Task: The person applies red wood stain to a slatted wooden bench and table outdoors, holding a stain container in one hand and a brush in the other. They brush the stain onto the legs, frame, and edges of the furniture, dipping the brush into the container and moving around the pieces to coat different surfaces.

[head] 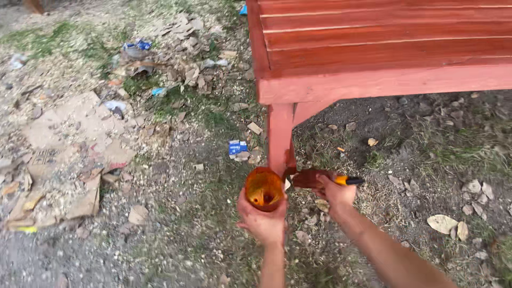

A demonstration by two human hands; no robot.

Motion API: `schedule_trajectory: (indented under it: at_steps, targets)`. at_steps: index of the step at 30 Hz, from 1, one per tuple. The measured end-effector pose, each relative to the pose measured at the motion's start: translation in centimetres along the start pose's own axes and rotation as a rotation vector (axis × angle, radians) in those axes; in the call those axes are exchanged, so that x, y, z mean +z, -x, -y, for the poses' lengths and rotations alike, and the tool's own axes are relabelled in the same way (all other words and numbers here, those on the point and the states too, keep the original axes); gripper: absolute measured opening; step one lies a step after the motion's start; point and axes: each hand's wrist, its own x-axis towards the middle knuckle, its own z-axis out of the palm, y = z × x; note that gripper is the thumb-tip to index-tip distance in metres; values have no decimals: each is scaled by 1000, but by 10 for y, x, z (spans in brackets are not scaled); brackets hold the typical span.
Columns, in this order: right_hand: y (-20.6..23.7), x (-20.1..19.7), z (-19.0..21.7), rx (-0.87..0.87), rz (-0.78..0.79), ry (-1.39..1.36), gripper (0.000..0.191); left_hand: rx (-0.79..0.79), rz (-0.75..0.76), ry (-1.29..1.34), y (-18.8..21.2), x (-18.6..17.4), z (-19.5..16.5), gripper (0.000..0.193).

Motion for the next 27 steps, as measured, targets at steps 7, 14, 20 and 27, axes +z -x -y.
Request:
schedule_trajectory:
  at_steps: [7, 14, 20, 27]
  targets:
    - [30, 59, -18, 27, -301, -557, 37, -86, 21, -96, -12, 1, 10, 113]
    - [66, 45, -2, -73, -366, -652, 31, -127, 99, -78, -16, -12, 8, 114]
    - [14, 43, 39, -147, -276, -417, 23, -13, 109, -151, -11, 4, 2, 116]
    - [-106, 8, 106, -66, 5, -457, 34, 286, 116, 13, 41, 49, 5, 106]
